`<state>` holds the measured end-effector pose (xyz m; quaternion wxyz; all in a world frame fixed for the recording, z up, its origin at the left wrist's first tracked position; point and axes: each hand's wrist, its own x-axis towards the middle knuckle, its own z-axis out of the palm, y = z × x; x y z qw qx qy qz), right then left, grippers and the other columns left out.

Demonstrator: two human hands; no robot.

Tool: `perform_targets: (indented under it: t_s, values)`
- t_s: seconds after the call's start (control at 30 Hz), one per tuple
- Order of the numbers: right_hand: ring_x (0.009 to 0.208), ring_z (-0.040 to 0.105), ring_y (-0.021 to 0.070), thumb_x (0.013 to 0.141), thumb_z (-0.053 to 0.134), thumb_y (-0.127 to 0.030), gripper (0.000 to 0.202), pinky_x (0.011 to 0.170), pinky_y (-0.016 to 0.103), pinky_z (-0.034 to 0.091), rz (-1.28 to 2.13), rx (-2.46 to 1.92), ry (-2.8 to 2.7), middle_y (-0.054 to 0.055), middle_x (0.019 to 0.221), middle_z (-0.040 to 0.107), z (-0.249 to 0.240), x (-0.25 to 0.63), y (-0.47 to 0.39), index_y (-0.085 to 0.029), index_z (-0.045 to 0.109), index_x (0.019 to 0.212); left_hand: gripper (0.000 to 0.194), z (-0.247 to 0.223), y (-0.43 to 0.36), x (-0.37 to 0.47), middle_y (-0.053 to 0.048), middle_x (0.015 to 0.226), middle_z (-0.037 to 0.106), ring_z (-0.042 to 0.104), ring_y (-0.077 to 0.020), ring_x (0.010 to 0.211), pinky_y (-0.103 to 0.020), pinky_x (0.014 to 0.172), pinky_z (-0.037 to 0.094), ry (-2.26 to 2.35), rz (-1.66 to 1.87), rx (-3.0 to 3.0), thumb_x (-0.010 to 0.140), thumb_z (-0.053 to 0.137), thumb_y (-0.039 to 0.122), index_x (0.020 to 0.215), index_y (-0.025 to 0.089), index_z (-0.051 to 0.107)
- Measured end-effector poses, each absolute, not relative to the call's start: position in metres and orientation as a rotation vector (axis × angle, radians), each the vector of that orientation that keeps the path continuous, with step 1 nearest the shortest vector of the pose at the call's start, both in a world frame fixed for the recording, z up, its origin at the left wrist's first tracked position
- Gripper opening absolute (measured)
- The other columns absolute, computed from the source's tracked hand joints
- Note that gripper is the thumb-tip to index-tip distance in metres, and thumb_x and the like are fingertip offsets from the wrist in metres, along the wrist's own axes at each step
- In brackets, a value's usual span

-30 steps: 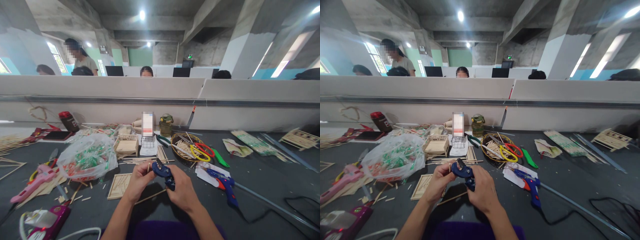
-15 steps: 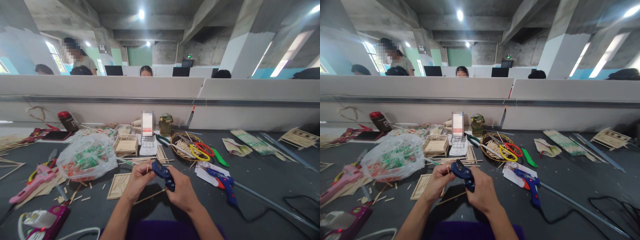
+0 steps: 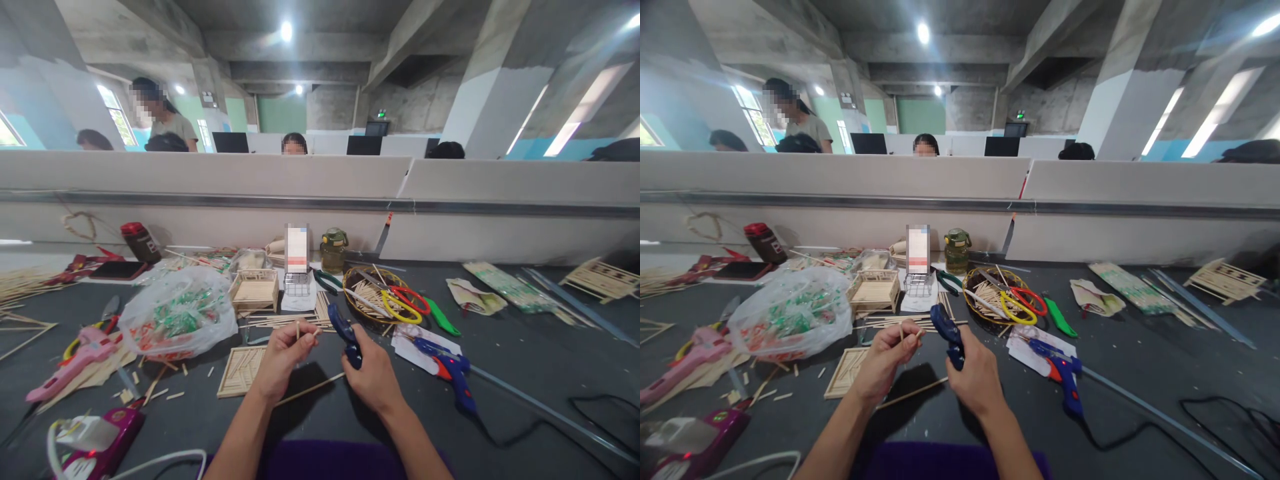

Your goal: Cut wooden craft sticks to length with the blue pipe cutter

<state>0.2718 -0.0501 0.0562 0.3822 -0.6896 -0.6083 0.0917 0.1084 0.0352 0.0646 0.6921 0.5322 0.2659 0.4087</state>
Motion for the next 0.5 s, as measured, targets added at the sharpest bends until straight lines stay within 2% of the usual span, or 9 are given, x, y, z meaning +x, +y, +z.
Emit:
perform_targets:
  t_s: [0.23, 0.3, 0.5]
  values:
    - [0.097, 0.06, 0.0221, 0.073, 0.051, -0.016, 0.043, 0.083, 0.031, 0.045, 0.229, -1.72, -1.541, 0.005, 0.106, 0.063, 0.056, 0.273, -0.049, -0.022, 0.049, 0.115, 0.027, 0.064, 0.037, 0.109, 0.0, 0.066, 0.059, 0.032, -0.0034, 0.047, -0.019, 0.046, 0.017, 0.587, 0.888, 1.177, 0.078, 0.07, 0.038, 0.091, 0.014, 0.069]
    - [0.095, 0.06, 0.0217, 0.071, 0.051, -0.014, 0.044, 0.082, 0.031, 0.045, 0.255, -1.7, -1.574, 0.005, 0.104, 0.063, 0.057, 0.27, -0.049, -0.022, 0.05, 0.114, 0.026, 0.064, 0.037, 0.109, 0.0, 0.067, 0.058, 0.033, -0.0045, 0.049, -0.019, 0.047, 0.02, 0.594, 0.901, 1.235, 0.079, 0.069, 0.037, 0.09, 0.014, 0.07]
    - [0.09, 0.059, 0.0216, 0.066, 0.051, -0.011, 0.044, 0.08, 0.031, 0.045, 0.262, -1.67, -1.664, 0.004, 0.096, 0.063, 0.061, 0.266, -0.051, -0.022, 0.053, 0.109, 0.026, 0.066, 0.038, 0.107, -0.001, 0.066, 0.052, 0.038, -0.0094, 0.057, -0.022, 0.054, 0.028, 0.548, 0.953, 1.517, 0.083, 0.063, 0.036, 0.072, 0.013, 0.067]
